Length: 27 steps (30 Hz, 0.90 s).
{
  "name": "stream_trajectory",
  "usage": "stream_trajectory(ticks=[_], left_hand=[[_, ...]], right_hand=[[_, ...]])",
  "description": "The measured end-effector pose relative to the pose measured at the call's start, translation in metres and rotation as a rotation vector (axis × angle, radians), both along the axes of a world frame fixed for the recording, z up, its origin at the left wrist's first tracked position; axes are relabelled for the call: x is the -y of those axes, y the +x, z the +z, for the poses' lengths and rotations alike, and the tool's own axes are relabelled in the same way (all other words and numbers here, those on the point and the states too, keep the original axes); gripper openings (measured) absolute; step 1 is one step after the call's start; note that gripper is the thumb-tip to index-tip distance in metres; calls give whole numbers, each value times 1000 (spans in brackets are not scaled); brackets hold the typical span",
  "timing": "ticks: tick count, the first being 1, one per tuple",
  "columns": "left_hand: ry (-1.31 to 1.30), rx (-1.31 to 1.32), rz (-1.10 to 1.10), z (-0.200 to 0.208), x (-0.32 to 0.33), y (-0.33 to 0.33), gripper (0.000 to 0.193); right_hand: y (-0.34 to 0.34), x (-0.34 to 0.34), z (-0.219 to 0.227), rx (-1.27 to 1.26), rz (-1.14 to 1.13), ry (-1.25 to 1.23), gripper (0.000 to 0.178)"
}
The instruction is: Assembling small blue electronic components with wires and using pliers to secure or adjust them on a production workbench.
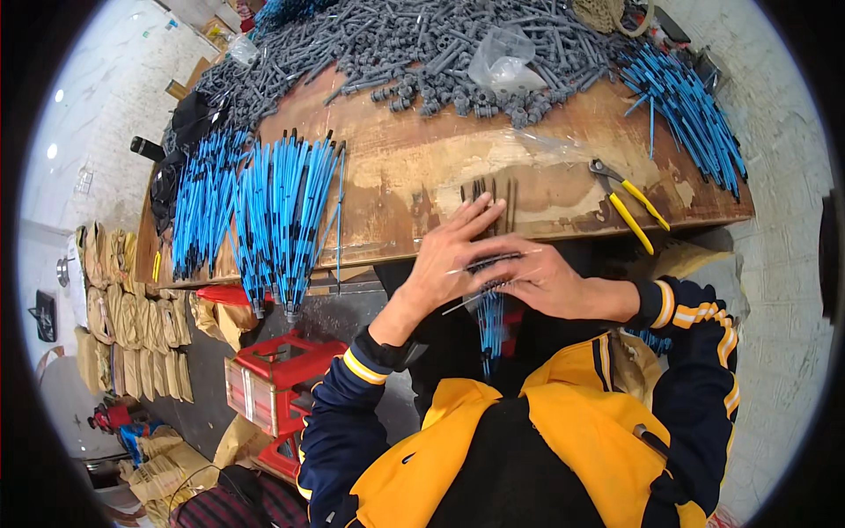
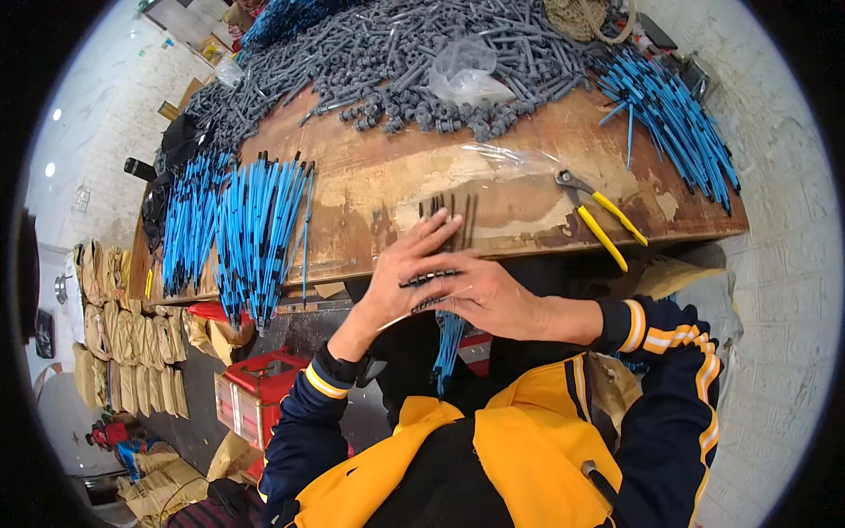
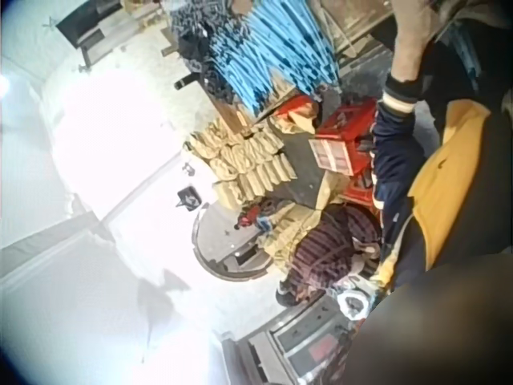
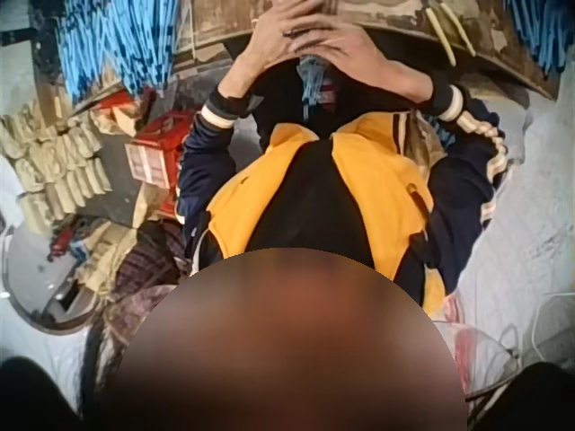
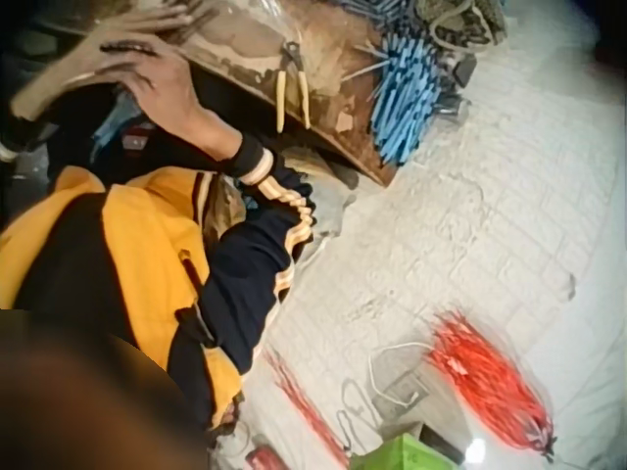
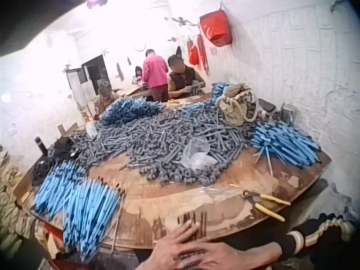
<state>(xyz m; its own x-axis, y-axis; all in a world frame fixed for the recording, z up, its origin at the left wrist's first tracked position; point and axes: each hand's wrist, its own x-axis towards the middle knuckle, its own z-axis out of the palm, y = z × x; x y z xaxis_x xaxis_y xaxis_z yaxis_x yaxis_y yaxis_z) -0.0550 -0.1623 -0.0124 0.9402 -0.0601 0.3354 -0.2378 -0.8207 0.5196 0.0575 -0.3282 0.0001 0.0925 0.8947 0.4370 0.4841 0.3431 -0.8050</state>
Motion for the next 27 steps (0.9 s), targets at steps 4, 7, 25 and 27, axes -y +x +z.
stream_trajectory(ticks=[4, 7, 25, 27], left_hand=[[-78, -54, -10, 12, -10, 1, 48], [0, -37, 11, 2, -4, -4, 47], [82, 41, 58, -5, -5, -6, 48], [59, 42, 53, -7, -5, -7, 48]], right_hand=[[0, -2, 14, -10, 2, 49, 28], [-8, -11, 1, -125, 22, 62, 30], [155, -32, 14, 1213, -27, -227, 14], [149, -43, 19, 1124, -19, -257, 14]])
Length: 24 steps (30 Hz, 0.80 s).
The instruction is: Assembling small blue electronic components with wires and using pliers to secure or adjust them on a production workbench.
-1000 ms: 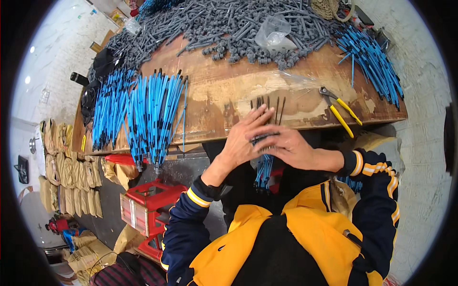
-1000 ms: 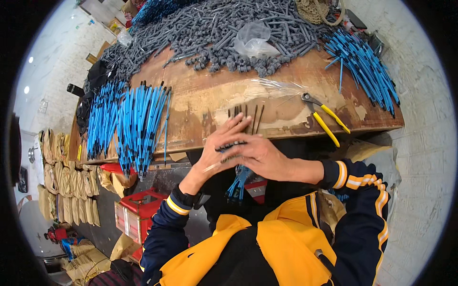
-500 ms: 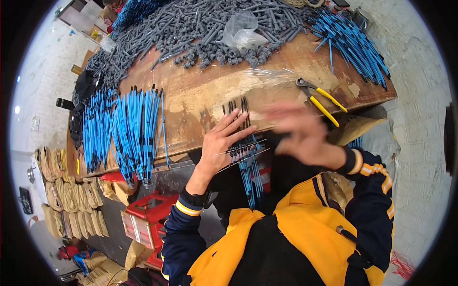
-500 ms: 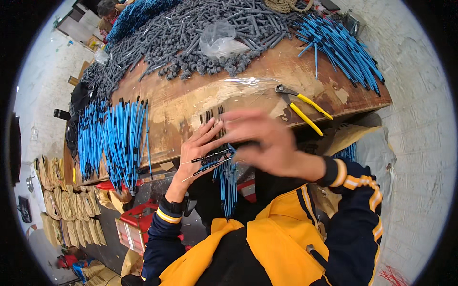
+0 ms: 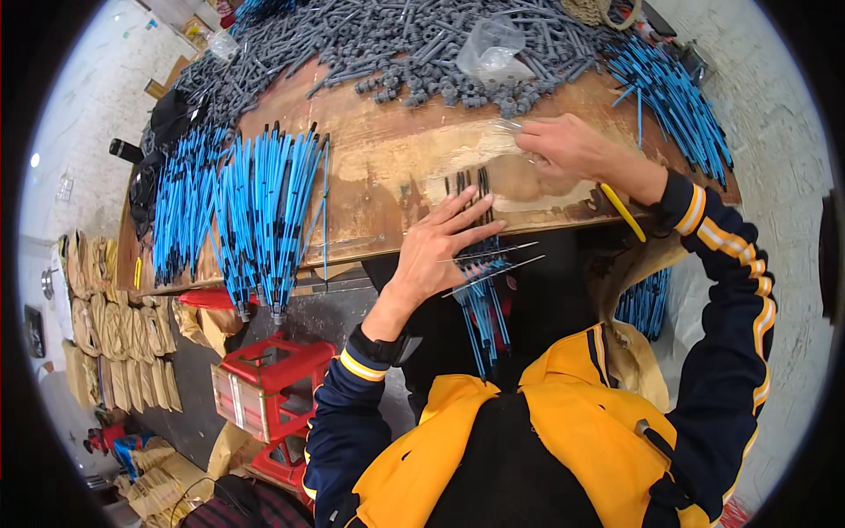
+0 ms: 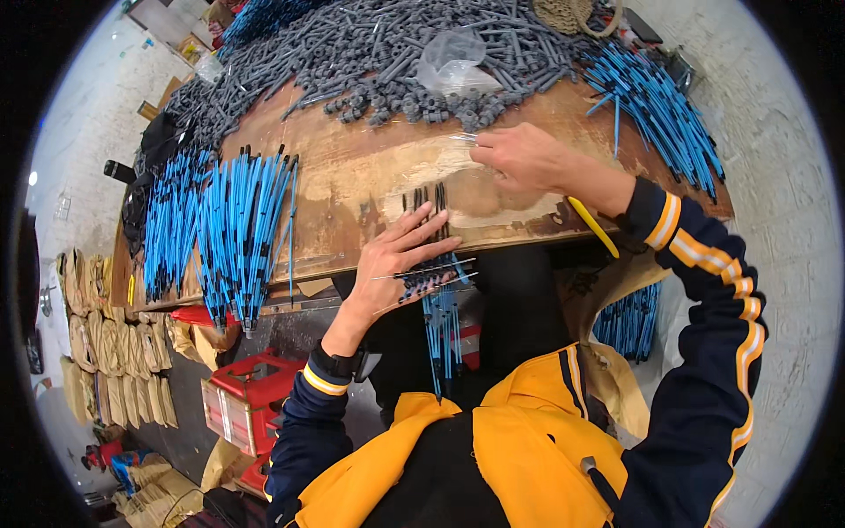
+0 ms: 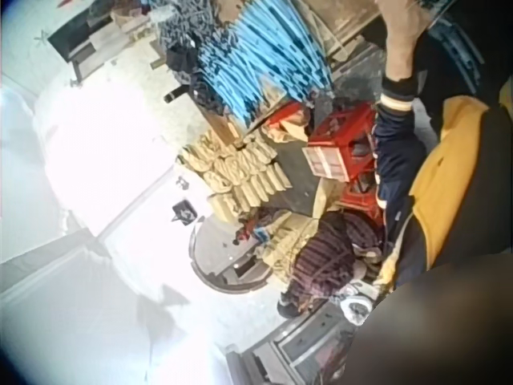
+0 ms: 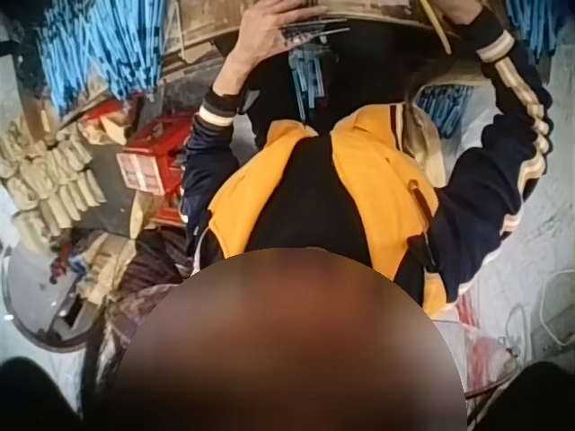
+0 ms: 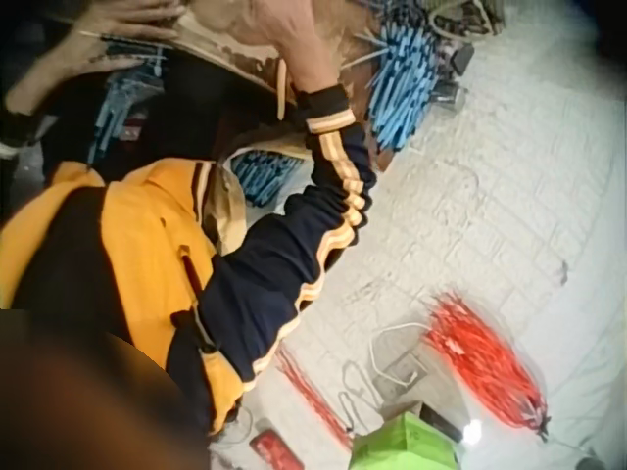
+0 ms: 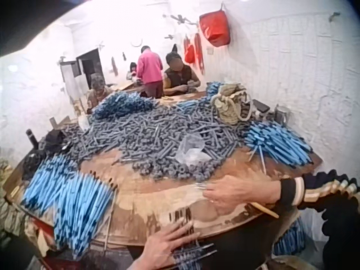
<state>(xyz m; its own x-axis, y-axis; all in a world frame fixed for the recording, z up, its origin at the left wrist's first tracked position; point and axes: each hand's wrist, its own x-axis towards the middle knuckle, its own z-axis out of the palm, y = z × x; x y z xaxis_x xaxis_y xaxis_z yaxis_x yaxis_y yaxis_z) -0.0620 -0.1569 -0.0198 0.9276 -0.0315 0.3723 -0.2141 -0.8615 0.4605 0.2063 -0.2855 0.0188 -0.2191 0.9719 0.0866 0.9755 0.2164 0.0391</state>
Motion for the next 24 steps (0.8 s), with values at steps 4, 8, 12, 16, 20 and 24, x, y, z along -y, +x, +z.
stream_trajectory(ticks=[4, 8, 12, 16, 20, 24], left_hand=[[-14, -10, 3, -3, -2, 1, 51], [8, -25, 20, -5, -5, 1, 56], [11, -32, 28, -7, -4, -1, 60], [2, -31, 22, -6, -4, 0, 62], [-5, -19, 15, -8, -4, 1, 62], [0, -15, 21, -8, -3, 2, 60]], right_hand=[[-33, -1, -11, -234, -173, 92, 12], [-46, -1, -32, -303, -170, 145, 19], [-51, 1, -29, -262, -181, 147, 25], [-55, 3, -28, -268, -210, 109, 28], [-47, -3, -33, -281, -126, 120, 27], [-35, -11, -34, -255, -99, 121, 34]])
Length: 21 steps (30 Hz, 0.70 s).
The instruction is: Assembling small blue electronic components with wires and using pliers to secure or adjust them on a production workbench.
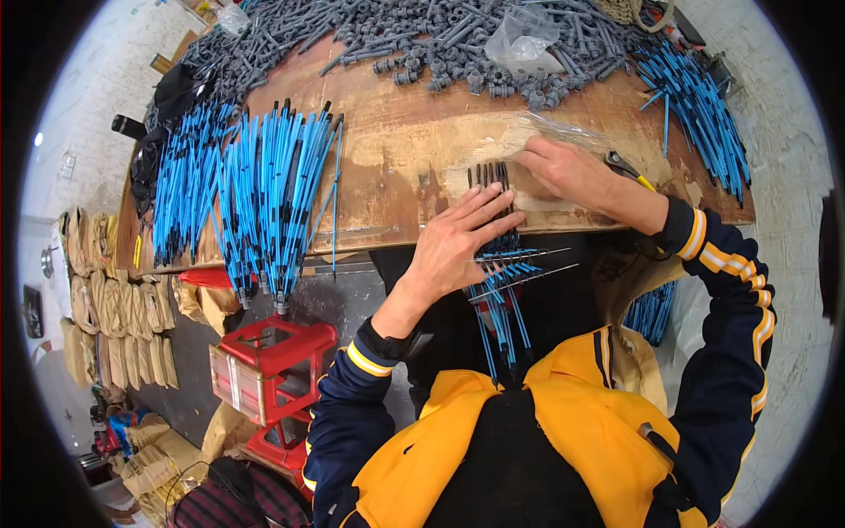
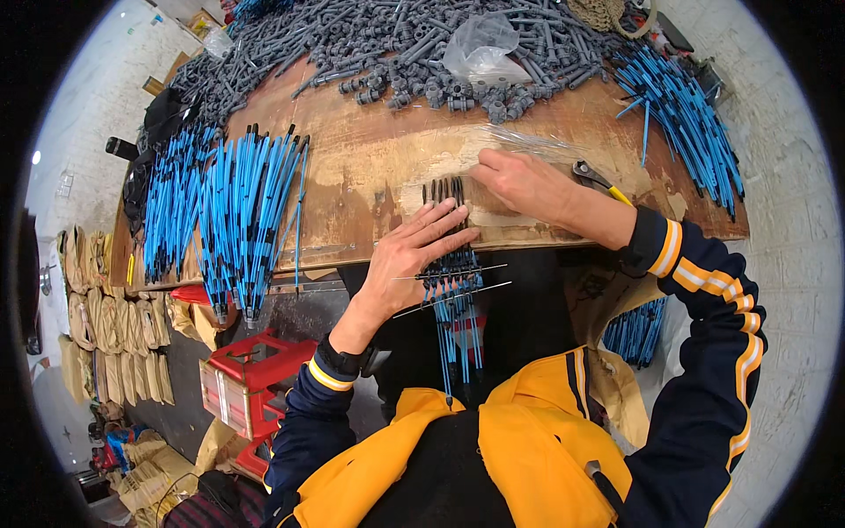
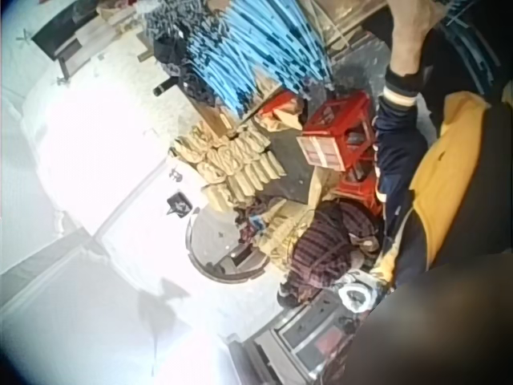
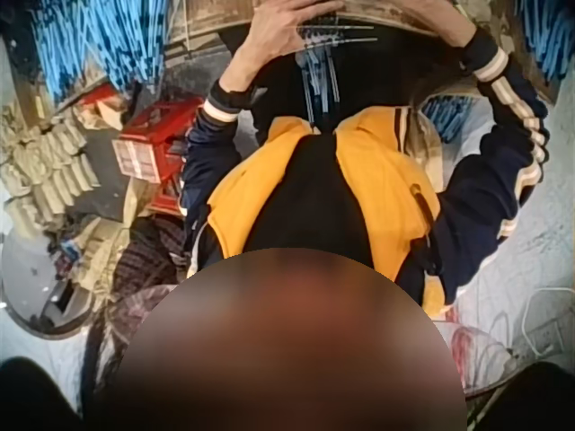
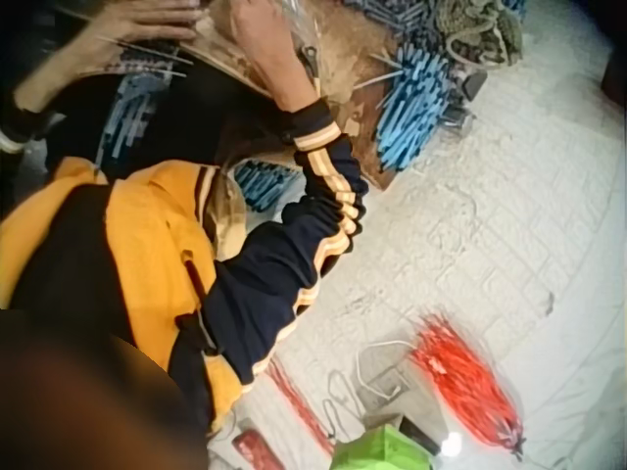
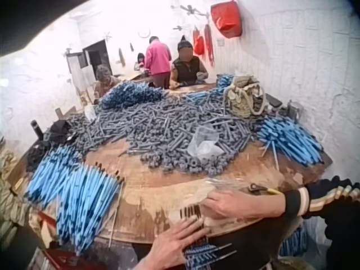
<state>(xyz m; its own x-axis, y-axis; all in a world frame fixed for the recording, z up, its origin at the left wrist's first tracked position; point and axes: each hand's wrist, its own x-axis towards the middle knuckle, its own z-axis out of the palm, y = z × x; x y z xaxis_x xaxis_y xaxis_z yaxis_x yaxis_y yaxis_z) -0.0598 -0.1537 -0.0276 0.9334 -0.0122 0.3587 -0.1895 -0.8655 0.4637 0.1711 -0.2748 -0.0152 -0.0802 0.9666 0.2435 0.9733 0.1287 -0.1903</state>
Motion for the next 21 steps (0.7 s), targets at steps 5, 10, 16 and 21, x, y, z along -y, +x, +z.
stream_trajectory(ticks=[5, 10, 16, 21], left_hand=[[-9, 20, 16, -4, 1, 1, 58], [-18, 24, 12, -3, 1, -1, 59], [-22, 43, 12, -7, 1, 1, 61], [-26, 48, 20, -6, 1, -2, 58]], right_hand=[[1, -4, 2, 41, 124, -19, 30], [-6, 7, 4, 51, 43, 12, 20], [-8, 2, 0, 70, 31, 23, 14], [-8, 2, 0, 86, 47, 18, 13]])
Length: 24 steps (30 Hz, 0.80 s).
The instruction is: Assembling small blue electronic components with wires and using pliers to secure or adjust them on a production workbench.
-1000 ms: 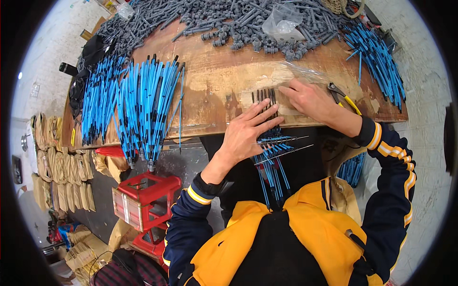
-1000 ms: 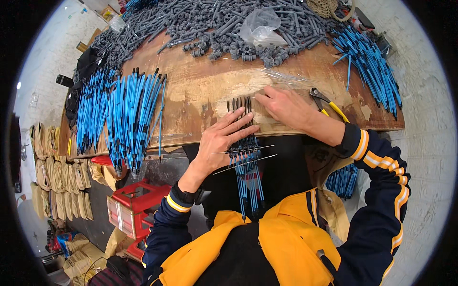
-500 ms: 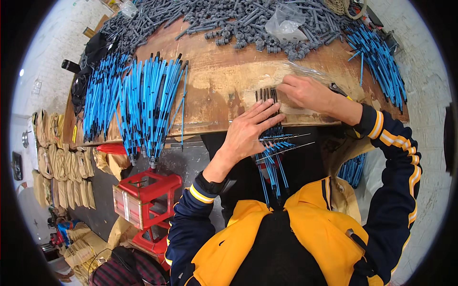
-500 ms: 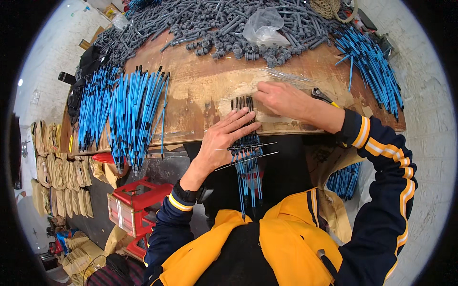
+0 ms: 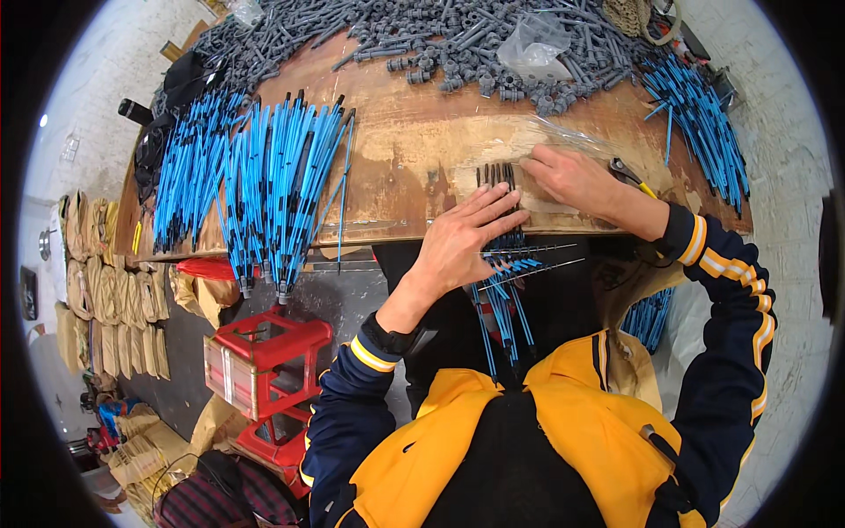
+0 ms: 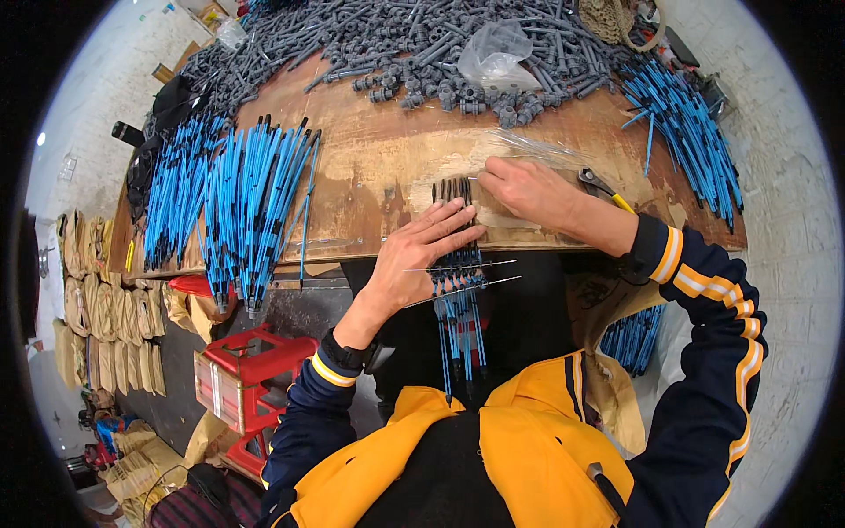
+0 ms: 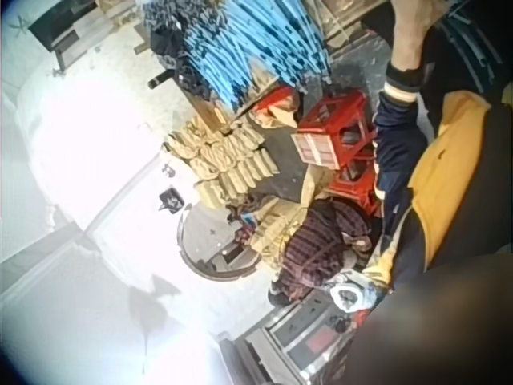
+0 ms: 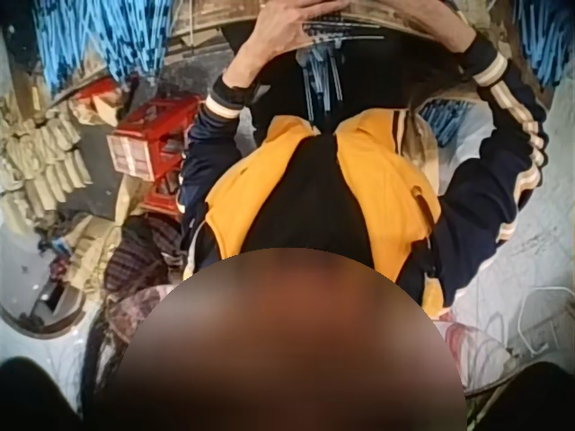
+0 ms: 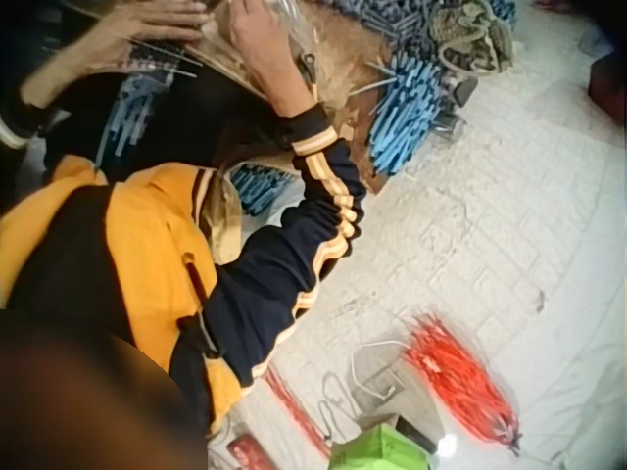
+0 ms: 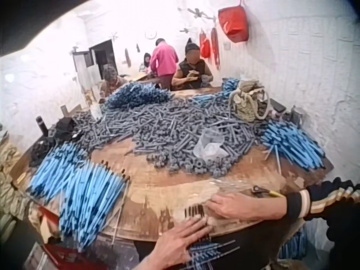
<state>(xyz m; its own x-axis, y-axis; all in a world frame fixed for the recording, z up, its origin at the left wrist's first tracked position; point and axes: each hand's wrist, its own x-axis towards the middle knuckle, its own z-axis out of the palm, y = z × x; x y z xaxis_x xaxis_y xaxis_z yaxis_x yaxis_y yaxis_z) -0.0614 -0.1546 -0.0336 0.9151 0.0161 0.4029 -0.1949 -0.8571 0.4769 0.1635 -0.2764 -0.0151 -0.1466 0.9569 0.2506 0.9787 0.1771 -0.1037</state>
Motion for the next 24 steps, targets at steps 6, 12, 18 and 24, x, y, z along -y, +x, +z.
stream_trajectory(ticks=[6, 12, 18, 24], left_hand=[[11, 2, 3, -1, 0, 1, 57], [12, 2, -1, 2, 0, 0, 57], [10, -1, 1, 2, 2, 0, 56], [-2, -13, 4, 4, 1, 0, 57]], right_hand=[[-3, -3, -3, 38, -19, -28, 14], [10, -11, 1, -48, 20, -16, 17], [0, -16, 6, -143, -8, -91, 17], [-9, -23, 5, -122, -8, -43, 21]])
